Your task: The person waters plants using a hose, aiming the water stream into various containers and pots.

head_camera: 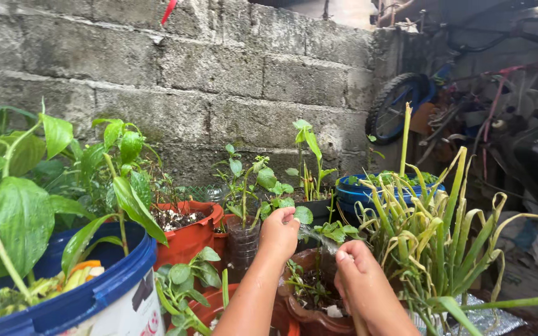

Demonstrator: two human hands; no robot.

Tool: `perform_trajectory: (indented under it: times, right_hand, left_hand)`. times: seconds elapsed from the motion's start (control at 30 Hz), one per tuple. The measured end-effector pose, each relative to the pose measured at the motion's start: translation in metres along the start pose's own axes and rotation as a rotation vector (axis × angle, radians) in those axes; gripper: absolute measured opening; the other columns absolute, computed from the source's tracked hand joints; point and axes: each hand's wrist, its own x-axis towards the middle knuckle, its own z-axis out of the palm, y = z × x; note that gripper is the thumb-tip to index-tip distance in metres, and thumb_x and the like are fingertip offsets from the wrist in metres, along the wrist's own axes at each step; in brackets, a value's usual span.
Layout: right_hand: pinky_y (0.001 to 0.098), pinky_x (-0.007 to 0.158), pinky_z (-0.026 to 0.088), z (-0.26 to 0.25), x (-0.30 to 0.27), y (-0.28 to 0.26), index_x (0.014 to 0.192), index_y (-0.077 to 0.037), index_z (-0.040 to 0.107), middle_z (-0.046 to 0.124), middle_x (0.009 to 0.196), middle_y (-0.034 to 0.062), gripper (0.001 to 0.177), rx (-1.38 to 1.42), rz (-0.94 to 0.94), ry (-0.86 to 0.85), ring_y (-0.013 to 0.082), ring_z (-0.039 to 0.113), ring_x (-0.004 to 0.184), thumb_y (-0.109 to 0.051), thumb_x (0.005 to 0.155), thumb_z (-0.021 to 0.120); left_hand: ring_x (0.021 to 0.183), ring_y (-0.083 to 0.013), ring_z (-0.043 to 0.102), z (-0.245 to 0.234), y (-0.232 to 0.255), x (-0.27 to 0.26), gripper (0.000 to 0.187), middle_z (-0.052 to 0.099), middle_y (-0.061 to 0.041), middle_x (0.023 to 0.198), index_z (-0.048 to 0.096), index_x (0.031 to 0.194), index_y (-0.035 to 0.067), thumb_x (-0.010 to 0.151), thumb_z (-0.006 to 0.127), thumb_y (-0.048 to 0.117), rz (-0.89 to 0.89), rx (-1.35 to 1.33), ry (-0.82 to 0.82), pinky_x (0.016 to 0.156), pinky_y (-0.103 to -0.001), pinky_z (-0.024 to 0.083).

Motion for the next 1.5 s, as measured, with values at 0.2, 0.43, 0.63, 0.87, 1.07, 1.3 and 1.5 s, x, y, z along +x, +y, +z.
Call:
perform_trajectory:
  times: [0.2, 0.43, 0.63, 0.87, 1.07, 1.3, 1.5]
  right_hand:
    - [0.0328, 0.034, 0.029, -0.003, 0.007, 0.017, 0.096, -0.009, 0.051, 0.042, 0.049, 0.0052, 0.019, 0.005, -0.016, 0.041, 0.0164, 0.036, 0.036, -0.027, 0.101, 0.054]
    - [0.0318, 0.038, 0.029, -0.007, 0.02, 0.023, 0.097, -0.007, 0.052, 0.041, 0.052, 0.0016, 0.014, 0.04, -0.052, -0.064, 0.0141, 0.039, 0.039, -0.02, 0.1, 0.055]
    - [0.033, 0.04, 0.036, -0.006, 0.021, 0.02, 0.097, -0.011, 0.052, 0.049, 0.05, 0.0042, 0.015, -0.19, -0.04, -0.071, 0.015, 0.046, 0.04, -0.024, 0.101, 0.055]
    - [0.0337, 0.04, 0.038, -0.009, 0.039, 0.052, 0.096, -0.009, 0.051, 0.046, 0.052, 0.0032, 0.01, -0.129, -0.123, -0.207, 0.0152, 0.047, 0.039, -0.018, 0.099, 0.054]
    - [0.0345, 0.041, 0.039, -0.006, 0.04, 0.049, 0.096, -0.01, 0.051, 0.045, 0.053, 0.0034, 0.01, -0.234, -0.096, -0.192, 0.0153, 0.048, 0.04, -0.019, 0.099, 0.054]
    - [0.0343, 0.042, 0.038, -0.001, 0.035, 0.031, 0.095, -0.009, 0.052, 0.045, 0.053, 0.0034, 0.013, -0.293, -0.025, -0.195, 0.0159, 0.045, 0.041, -0.02, 0.1, 0.055]
    - [0.035, 0.04, 0.036, 0.0, 0.039, 0.033, 0.093, -0.008, 0.051, 0.044, 0.052, 0.0033, 0.014, -0.203, -0.001, -0.239, 0.0169, 0.044, 0.041, -0.019, 0.1, 0.056]
  left_hand:
    - [0.111, -0.0207, 0.07, 0.025, -0.02, 0.0, 0.038, 0.074, -0.012, 0.12, 0.069, 0.125, 0.004, 0.088, 0.067, 0.012, -0.016, -0.106, 0.11, 0.096, -0.032, 0.052]
    - [0.111, -0.0203, 0.072, 0.039, -0.038, 0.011, 0.036, 0.075, -0.014, 0.118, 0.069, 0.124, 0.001, 0.089, 0.065, 0.01, 0.024, -0.138, 0.184, 0.097, -0.031, 0.054]
    - [0.111, -0.02, 0.072, 0.036, -0.042, 0.02, 0.036, 0.075, -0.015, 0.118, 0.069, 0.124, 0.001, 0.09, 0.064, 0.009, 0.077, -0.181, 0.192, 0.097, -0.031, 0.053]
    - [0.11, -0.0205, 0.072, 0.026, -0.033, 0.029, 0.035, 0.075, -0.013, 0.119, 0.07, 0.124, 0.002, 0.09, 0.062, 0.007, 0.077, -0.095, 0.186, 0.096, -0.032, 0.053]
    - [0.11, -0.0197, 0.072, 0.021, -0.041, 0.032, 0.037, 0.076, -0.012, 0.119, 0.068, 0.125, 0.003, 0.089, 0.062, 0.006, 0.103, -0.104, 0.168, 0.097, -0.032, 0.054]
    - [0.114, -0.0217, 0.071, 0.013, -0.035, 0.017, 0.039, 0.074, -0.015, 0.123, 0.067, 0.127, 0.0, 0.089, 0.059, 0.005, 0.058, -0.08, 0.167, 0.101, -0.032, 0.052]
    - [0.116, -0.0211, 0.071, 0.006, -0.025, 0.012, 0.04, 0.072, -0.013, 0.127, 0.066, 0.129, 0.002, 0.091, 0.057, 0.006, -0.004, -0.103, 0.184, 0.1, -0.032, 0.052]
